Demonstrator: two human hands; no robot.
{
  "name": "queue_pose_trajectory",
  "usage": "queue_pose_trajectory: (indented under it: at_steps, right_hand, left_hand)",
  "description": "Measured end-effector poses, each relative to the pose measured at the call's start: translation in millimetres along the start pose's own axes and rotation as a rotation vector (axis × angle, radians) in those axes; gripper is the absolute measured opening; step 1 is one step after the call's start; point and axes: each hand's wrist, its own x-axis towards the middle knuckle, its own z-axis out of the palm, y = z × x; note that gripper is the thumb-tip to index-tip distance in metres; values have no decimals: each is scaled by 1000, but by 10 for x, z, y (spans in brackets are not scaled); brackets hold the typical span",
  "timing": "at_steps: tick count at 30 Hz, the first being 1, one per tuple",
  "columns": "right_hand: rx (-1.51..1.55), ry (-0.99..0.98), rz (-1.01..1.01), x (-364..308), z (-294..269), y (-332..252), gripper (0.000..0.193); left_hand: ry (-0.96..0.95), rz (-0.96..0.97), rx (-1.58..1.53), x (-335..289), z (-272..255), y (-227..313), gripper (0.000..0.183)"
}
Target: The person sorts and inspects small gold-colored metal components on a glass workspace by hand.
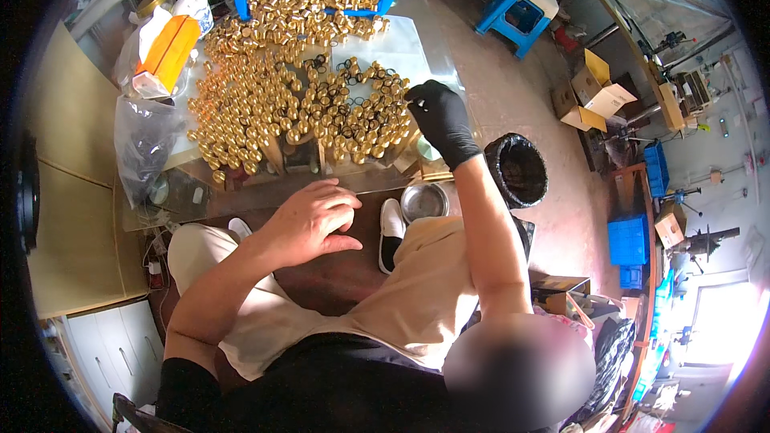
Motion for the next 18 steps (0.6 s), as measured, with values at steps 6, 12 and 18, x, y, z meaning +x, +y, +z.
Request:
queue_pose_trajectory:
  at_steps: [6,12,18]
  right_hand:
    - [-32,-70,-17,48,109,7,9]
    - [9,8,5,57,87,25,6]
    - [-88,111,83,112,48,231,8]
  left_hand:
    - [10,-20,0,-12,-11,-11,39]
    - [16,-7,12,-14,-45,-5,39]
    - [-2,1,12,18,-37,-2,39]
